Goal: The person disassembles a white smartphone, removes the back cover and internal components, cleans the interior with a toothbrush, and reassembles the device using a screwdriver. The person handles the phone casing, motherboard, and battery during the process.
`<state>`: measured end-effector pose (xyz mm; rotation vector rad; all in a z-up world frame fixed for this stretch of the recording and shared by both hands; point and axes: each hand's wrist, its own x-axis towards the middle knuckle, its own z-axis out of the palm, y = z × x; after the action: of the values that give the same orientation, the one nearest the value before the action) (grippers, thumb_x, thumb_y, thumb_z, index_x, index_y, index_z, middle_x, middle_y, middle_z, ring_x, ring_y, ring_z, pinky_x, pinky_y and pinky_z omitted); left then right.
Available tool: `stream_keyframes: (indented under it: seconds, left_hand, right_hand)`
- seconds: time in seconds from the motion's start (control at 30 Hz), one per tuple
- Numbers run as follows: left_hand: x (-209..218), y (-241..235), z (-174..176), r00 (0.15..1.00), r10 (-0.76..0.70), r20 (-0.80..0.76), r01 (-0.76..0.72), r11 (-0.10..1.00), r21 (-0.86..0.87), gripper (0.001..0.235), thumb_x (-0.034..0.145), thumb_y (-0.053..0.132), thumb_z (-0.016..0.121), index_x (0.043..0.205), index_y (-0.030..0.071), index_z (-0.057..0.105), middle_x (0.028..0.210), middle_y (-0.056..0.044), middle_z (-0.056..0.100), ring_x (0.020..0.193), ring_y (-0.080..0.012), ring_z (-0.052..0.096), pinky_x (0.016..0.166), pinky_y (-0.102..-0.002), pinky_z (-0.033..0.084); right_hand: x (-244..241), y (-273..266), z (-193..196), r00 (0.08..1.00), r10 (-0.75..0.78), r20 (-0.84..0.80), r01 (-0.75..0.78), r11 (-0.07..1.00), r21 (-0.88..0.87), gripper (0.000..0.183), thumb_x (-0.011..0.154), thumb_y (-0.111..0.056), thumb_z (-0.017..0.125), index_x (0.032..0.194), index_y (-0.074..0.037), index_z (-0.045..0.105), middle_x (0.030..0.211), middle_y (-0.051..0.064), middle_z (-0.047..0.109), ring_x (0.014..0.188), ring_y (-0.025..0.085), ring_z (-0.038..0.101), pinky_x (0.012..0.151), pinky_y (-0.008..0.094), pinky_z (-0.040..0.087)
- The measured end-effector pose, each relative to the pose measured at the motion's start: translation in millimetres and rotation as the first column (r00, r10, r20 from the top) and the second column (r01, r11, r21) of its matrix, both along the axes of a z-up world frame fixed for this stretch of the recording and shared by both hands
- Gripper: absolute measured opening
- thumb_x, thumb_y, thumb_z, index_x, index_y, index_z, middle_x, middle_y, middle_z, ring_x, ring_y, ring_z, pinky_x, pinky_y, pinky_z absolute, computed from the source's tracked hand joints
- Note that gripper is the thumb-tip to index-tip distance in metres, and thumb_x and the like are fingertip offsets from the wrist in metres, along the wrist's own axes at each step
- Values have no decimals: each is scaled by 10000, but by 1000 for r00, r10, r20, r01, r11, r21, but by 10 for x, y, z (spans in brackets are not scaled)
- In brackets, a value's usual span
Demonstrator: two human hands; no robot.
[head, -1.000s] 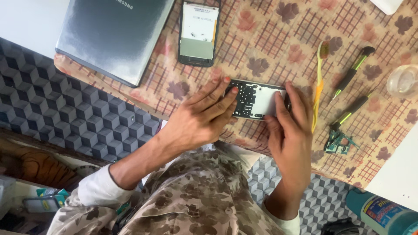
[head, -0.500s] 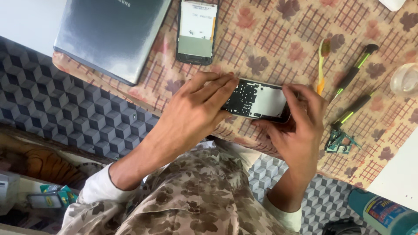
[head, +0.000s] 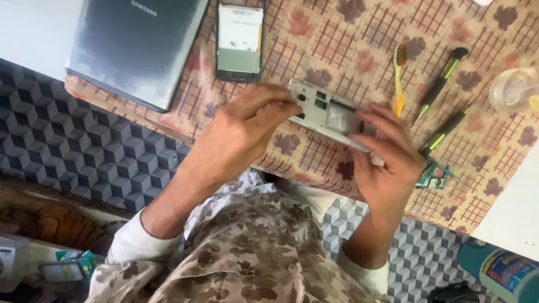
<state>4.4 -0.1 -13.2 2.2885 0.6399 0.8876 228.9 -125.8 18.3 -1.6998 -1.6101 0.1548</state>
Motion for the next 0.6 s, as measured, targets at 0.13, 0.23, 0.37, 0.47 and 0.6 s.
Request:
stream_keyframes:
  seconds: [0.13, 0.23, 0.37, 0.47, 0.6]
  left_hand:
    - [-93, 37, -27, 996, -71, -46, 71, 997, -6, 265, 996, 26, 706, 1261, 13, 708, 1328, -132, 653, 1221, -268, 694, 991, -349, 645]
    - [-102, 31, 19, 996, -56, -68, 53, 998, -43, 404, 945, 45, 742, 1331, -10, 635, 1385, -182, 634, 1237, -306, 668, 1002, -402, 614]
    - [-81, 118, 179, 991, -9, -135, 11, 1000, 15, 776, 797, 199, 854, 1455, 12, 488, 1392, -175, 644, 1147, -299, 662, 1136, -577, 467]
    - [-106, 162, 274, 978, 20, -209, -13, 999, 32, 946, 732, 193, 874, 1514, -20, 386, 1351, -200, 650, 1242, -349, 631, 1152, -765, 203]
    - [-28, 277, 259, 975, -121, -187, 114, 992, -48, 1057, 713, 345, 918, 1519, -44, 355, 1296, -304, 620, 1186, -400, 627, 1095, -555, 454]
  right_hand:
    - [-47, -13, 100, 997, 71, -35, -74, 991, -108, 349, 683, -104, 894, 975, 24, 749, 1344, 200, 631, 1286, 430, 609, 1047, 423, 575]
    - [-55, -51, 121, 994, -64, -92, 33, 952, -304, 502, 672, -231, 932, 1084, -26, 731, 1474, 158, 569, 1041, 251, 723, 825, 320, 611]
    - [33, -29, 161, 996, 39, 85, -19, 974, -226, 474, 756, -161, 941, 1158, -14, 737, 1391, 165, 655, 1187, 277, 708, 965, 368, 613]
    - [119, -40, 189, 994, 98, 53, -87, 980, -179, 499, 759, -153, 939, 1182, 0, 723, 1357, 168, 666, 1222, 283, 694, 1012, 387, 596]
    - [212, -151, 149, 927, 103, -360, -121, 992, -29, 441, 831, -150, 889, 1204, -5, 705, 1348, 176, 665, 1254, 275, 686, 1112, 409, 600]
